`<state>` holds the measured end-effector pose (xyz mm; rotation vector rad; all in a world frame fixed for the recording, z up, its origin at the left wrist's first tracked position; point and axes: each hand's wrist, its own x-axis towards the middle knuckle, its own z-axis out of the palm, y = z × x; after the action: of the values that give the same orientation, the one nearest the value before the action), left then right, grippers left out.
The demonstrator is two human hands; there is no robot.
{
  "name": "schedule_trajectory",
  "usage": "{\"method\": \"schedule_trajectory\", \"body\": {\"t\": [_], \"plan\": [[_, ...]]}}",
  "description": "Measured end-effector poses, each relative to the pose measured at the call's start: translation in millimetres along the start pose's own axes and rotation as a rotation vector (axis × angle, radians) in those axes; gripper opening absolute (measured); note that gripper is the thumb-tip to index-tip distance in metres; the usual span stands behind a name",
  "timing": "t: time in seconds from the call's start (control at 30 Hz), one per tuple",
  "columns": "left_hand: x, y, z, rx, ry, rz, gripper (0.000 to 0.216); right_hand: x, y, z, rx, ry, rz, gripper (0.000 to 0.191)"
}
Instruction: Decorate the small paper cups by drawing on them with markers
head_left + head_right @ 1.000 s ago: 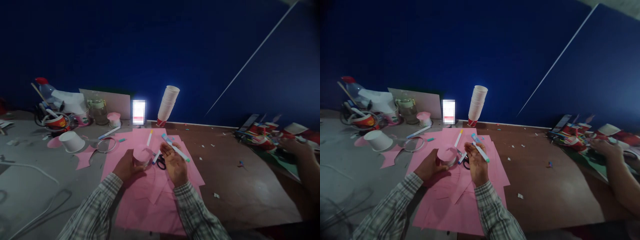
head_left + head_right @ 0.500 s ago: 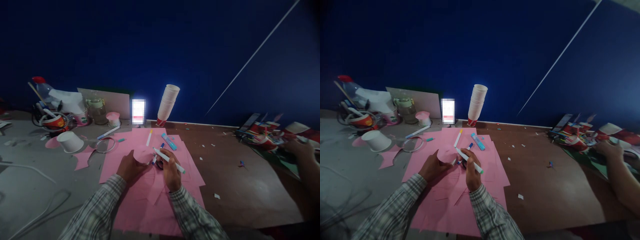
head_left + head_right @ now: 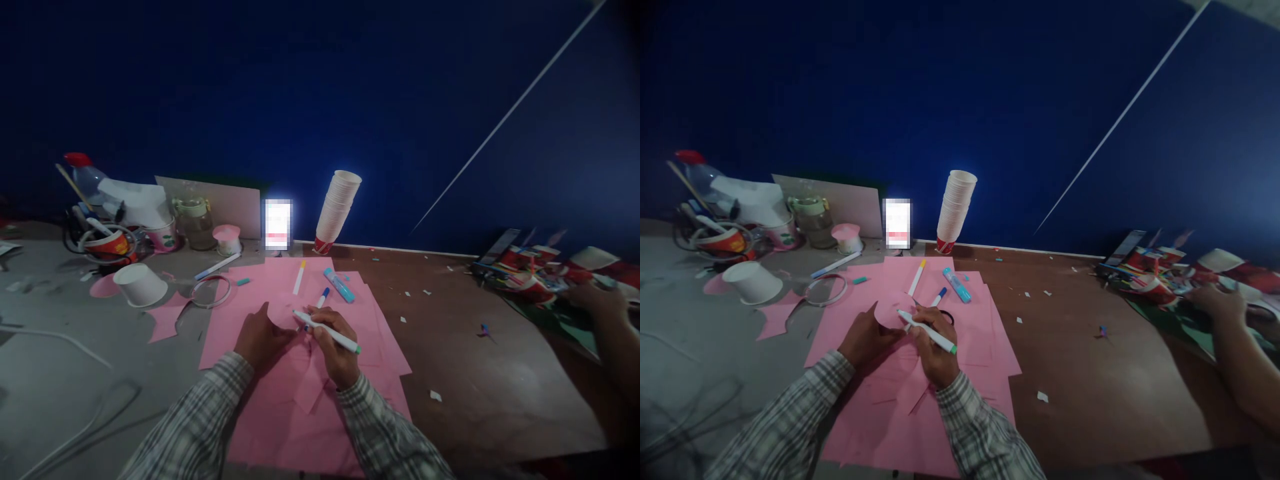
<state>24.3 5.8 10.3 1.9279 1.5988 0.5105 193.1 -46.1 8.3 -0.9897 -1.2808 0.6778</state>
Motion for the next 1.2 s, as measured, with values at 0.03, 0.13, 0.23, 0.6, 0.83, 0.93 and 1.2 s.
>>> {"method": "schedule_trajectory", "body": {"t": [0.03, 0.13, 0.23, 0.6, 0.83, 0.93, 1.2], "plan": [[0.0, -0.5, 0.5, 0.0, 0.0, 0.0, 0.037, 0.0, -0.3, 0.9, -0.011, -0.005, -0.026, 0.011], [0.2, -1.3, 1.4, 0.025, 0.003, 0.002, 0.038, -0.3, 0.5, 3.5, -0.049, 0.012, -0.092, 0.01], [0.0, -0.4, 1.5, 0.045, 0.01, 0.0, 0.038, -0.8, 3.4, 4.7, -0.082, 0.047, -0.095, 0.011], [-3.1, 6.0, -2.1, 0.066, 0.024, 0.05, 0.033, -1.0, 7.9, 1.3, -0.12, 0.084, -0.032, 0.013], [-3.2, 5.9, -1.8, 0.103, 0.01, 0.033, 0.034, -1.1, 8.3, 2.3, -0.144, 0.076, -0.045, 0.013], [-2.4, 5.9, -2.1, 0.116, -0.009, 0.031, 0.034, -1.5, 7.9, 2.6, -0.141, 0.078, -0.039, 0.012], [-2.9, 6.2, -2.2, 0.112, -0.001, 0.035, 0.031, -0.2, 7.9, 3.3, -0.146, 0.071, -0.082, 0.012]]}}
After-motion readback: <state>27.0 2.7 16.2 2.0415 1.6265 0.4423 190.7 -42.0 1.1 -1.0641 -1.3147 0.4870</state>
